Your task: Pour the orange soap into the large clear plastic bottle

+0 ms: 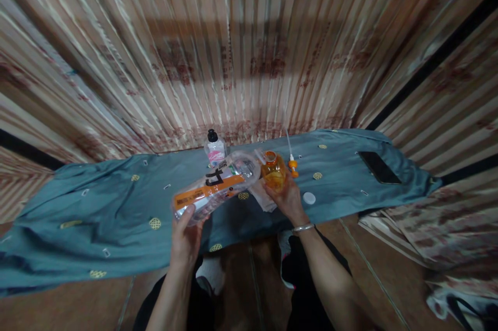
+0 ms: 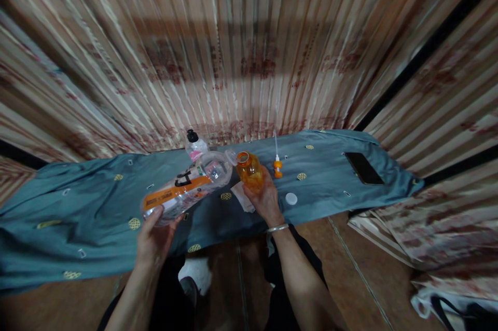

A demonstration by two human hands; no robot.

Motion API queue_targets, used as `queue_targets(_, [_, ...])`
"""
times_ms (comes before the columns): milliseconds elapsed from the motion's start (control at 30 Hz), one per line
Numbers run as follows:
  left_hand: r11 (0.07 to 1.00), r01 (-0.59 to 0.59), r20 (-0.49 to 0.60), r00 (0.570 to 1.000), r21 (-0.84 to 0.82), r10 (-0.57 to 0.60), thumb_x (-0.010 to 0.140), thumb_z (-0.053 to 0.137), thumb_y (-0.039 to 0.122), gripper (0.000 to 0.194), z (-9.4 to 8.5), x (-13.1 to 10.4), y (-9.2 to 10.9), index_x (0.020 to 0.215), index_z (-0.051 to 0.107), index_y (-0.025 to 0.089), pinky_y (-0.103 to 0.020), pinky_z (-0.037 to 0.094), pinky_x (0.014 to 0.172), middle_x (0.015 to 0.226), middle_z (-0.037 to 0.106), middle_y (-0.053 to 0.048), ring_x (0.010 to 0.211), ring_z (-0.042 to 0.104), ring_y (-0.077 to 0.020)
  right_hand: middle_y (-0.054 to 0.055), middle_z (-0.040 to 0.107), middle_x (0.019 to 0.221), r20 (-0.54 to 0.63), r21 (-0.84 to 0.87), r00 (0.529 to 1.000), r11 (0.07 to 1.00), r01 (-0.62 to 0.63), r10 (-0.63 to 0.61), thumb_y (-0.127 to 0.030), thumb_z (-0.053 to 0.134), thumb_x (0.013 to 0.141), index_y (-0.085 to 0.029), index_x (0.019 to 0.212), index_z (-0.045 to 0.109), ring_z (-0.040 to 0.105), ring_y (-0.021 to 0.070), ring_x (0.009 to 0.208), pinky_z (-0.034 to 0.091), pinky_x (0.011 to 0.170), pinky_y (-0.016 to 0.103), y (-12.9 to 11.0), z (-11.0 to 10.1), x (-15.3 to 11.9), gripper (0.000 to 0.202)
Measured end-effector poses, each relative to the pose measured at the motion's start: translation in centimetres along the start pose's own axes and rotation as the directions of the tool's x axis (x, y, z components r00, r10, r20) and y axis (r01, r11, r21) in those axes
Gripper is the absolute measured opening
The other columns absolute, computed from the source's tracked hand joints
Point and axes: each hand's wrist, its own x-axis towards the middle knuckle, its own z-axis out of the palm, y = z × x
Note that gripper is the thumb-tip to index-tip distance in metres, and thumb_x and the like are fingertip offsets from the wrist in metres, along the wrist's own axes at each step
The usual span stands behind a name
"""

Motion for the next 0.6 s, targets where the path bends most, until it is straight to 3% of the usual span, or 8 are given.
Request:
queue_targets(400, [0.998,-0.065,0.014,0.998,0.014,0.064,0.052,0.099,0.033,0.044,-0.46,-0.08,0.61,0.091,0.079,0.022,-0.024,0.059,0.058,0.086,0.081,0.0,0.073,0.073,-0.017,0.013,0.075,0.125,0.008,0.009,1.0,1.0,-0.02,0.02,-0.033,0.072,0.078,-0.02,0.136,0.059,0.075,0.0331,0.111,0.061,0.098,0.049,-0.58,0.14,-0.29,0.061])
queue_targets(600, [0.996,-0.086,0.04,0.996,0.024,0.085,0.056,0.097,0.034,0.039,-0.43,-0.08,0.74,0.088,0.079,0.023,-0.025,0.059,0.066,0.087,0.081,-0.001,0.079,0.073,-0.0182,0.017,0.074,0.126,0.002,-0.002,0.998,0.998,-0.068,0.068,-0.036,0.076,0.078,-0.017,0.141,0.055,0.072,0.0365,0.118,0.06,0.1,0.053,0.2,0.61,-0.44,0.07])
